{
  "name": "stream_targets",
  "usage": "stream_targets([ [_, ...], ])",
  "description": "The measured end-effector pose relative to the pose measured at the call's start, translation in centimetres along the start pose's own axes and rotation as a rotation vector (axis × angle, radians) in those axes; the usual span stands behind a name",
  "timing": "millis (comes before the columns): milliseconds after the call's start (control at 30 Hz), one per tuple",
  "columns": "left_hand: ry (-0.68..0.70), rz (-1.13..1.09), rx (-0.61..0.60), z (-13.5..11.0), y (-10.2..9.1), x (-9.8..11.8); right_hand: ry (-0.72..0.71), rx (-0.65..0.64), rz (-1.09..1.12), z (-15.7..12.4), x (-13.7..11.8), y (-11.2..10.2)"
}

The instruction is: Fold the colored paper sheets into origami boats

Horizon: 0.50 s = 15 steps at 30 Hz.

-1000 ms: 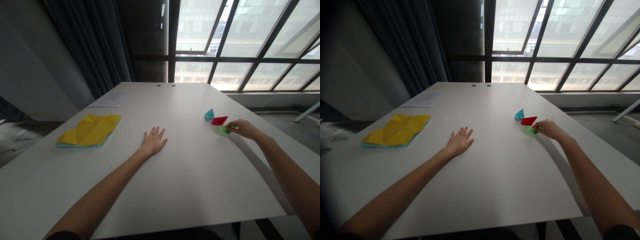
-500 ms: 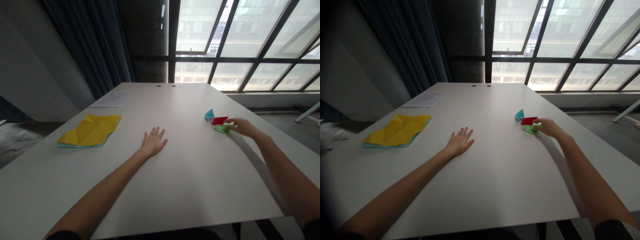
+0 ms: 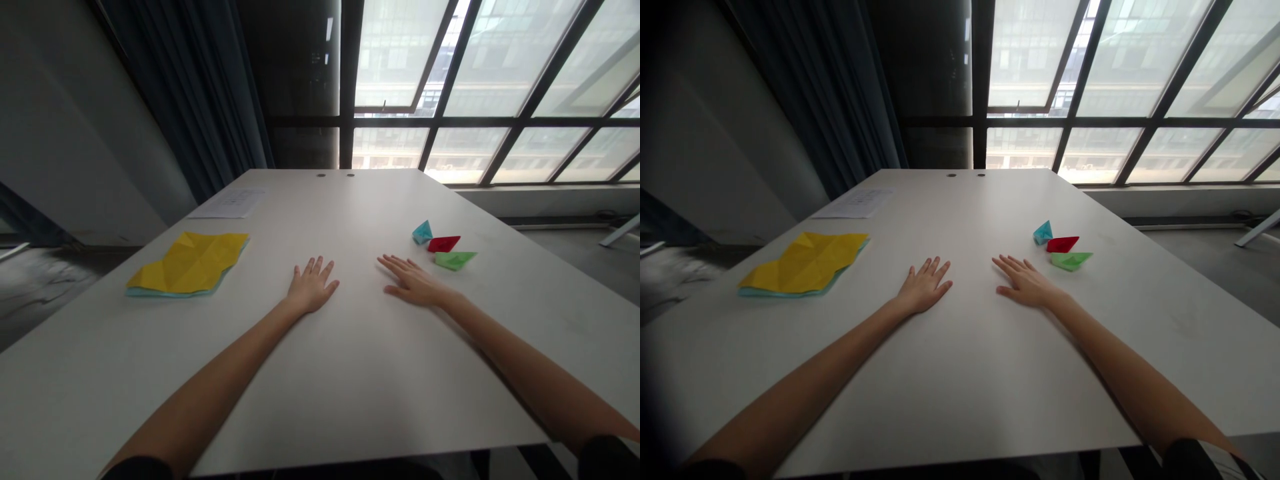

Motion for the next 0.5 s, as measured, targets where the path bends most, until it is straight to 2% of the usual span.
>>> stream_targets([
  [167, 0.021, -0.029, -0.045, 0.2, -0.7, -0.3, 0.015, -0.058, -0.013, -0.6, -0.3, 1.0],
  [233, 0.059, -0.042, -0.051, 0.5, -1.8, -1.2, 0.024, -0.057, -0.014, -0.6, -0.4, 1.0],
  [300, 0.031, -0.008, 0.014, 0.9, -3.5, -3.0, 0.028, -0.05, -0.015, -0.6, -0.4, 1.0],
  [333, -0.023, 0.038, 0.065, 1.0, -4.5, -4.4, 0.028, -0.045, -0.016, -0.6, -0.5, 1.0],
  [400, -0.233, 0.155, 0.125, 0.8, -6.2, -8.0, 0.027, -0.04, -0.017, -0.6, -0.5, 1.0],
  [500, -0.593, 0.284, 0.101, -0.4, -7.5, -14.0, 0.035, -0.036, -0.018, -0.7, -0.6, 0.9],
])
Point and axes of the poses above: each hand's wrist, its own z-axis towards the middle knuckle, its own y-axis out of the palm, x = y × z, the point moved 2 cm from there along z, towards the middle knuckle, and after that the axes turned 8 degrees about x, right-handed, at the moved point
